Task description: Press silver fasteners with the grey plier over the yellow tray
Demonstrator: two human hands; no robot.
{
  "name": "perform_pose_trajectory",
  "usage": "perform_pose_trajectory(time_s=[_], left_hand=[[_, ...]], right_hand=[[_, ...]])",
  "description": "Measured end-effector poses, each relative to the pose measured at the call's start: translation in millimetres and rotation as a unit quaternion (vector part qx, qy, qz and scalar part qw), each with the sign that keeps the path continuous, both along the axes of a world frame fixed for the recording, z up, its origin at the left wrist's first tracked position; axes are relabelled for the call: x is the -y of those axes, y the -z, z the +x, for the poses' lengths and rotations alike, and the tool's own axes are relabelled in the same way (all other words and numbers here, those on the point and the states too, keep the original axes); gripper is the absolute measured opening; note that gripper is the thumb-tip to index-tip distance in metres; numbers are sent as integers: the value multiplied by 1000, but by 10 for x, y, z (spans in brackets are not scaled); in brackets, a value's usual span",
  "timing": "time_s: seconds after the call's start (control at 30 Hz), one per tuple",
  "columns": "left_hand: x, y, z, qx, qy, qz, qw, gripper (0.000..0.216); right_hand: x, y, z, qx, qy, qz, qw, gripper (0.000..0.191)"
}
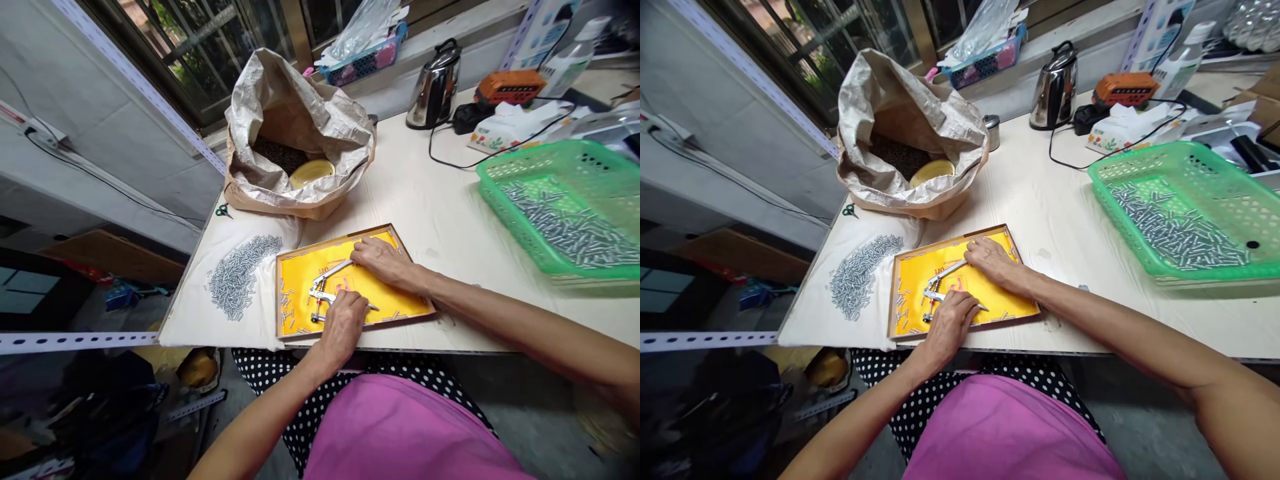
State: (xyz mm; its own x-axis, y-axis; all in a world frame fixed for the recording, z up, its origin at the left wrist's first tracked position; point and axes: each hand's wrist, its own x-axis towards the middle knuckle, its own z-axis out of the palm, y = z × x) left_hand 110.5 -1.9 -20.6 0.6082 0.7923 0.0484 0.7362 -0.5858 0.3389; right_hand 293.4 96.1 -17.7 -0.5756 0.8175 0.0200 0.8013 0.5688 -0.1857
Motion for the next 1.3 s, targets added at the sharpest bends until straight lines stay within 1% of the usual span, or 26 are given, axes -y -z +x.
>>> perform_pose_trajectory(time_s=[0.1, 0.17, 0.2, 0.23, 0.3, 0.33, 0.37, 0.43, 0.53, 0.63, 0.73, 0.83, 0.9, 0.97, 1.07, 1.13, 1.23, 1.3], left_hand=[[45, 12, 16, 58, -10, -10, 998, 19], [52, -6, -48, 105, -23, 8, 994, 19], [44, -24, -104, 119, -45, 25, 992, 19], [28, -48, -176, 118, -81, 42, 989, 18], [-34, -106, -345, 68, -174, 61, 981, 13], [-79, -135, -430, 27, -217, 55, 974, 13], [-131, -161, -507, -15, -252, 38, 967, 16], [-236, -202, -616, -75, -290, -16, 954, 25], [-353, -266, -662, -126, -294, -104, 942, 31], [-407, -389, -690, -158, -274, -151, 937, 25], [-468, -548, -867, -184, -276, -138, 933, 27], [-608, -638, -1211, -210, -333, -84, 915, 22], [-746, -616, -1465, -220, -387, -42, 894, 25], [-893, -535, -1676, -227, -429, -14, 874, 30], [-1073, -369, -1863, -230, -456, -11, 860, 31], [-1148, -275, -1916, -230, -456, -16, 860, 28], [-1200, -195, -1949, -230, -439, -24, 868, 24], [-1200, -176, -1960, -230, -421, -28, 877, 23]], right_hand=[[-28, 41, -42, -11, 7, 30, 999, 25], [-29, 80, -40, -16, 4, 38, 999, 23], [-25, 102, -30, -18, 0, 42, 999, 22], [-19, 123, -13, -22, -4, 46, 999, 21], [-2, 150, 34, -31, -10, 53, 998, 21], [8, 153, 62, -35, -12, 54, 998, 21], [19, 148, 89, -37, -13, 53, 998, 22], [41, 119, 137, -39, -13, 47, 998, 25], [77, 74, 180, -49, -7, 44, 998, 29], [100, 90, 194, -64, -16, 59, 996, 32], [88, 163, 191, -79, -23, 83, 993, 34], [50, 251, 188, -93, -23, 98, 991, 37], [19, 316, 192, -103, -25, 102, 989, 40], [-11, 382, 200, -113, -27, 101, 988, 41], [-20, 427, 196, -111, -25, 90, 989, 42], [37, 378, 165, -95, -9, 91, 991, 40], [246, 193, 42, -72, 35, 107, 991, 35], [429, 65, -91, -79, 28, 78, 993, 32]])
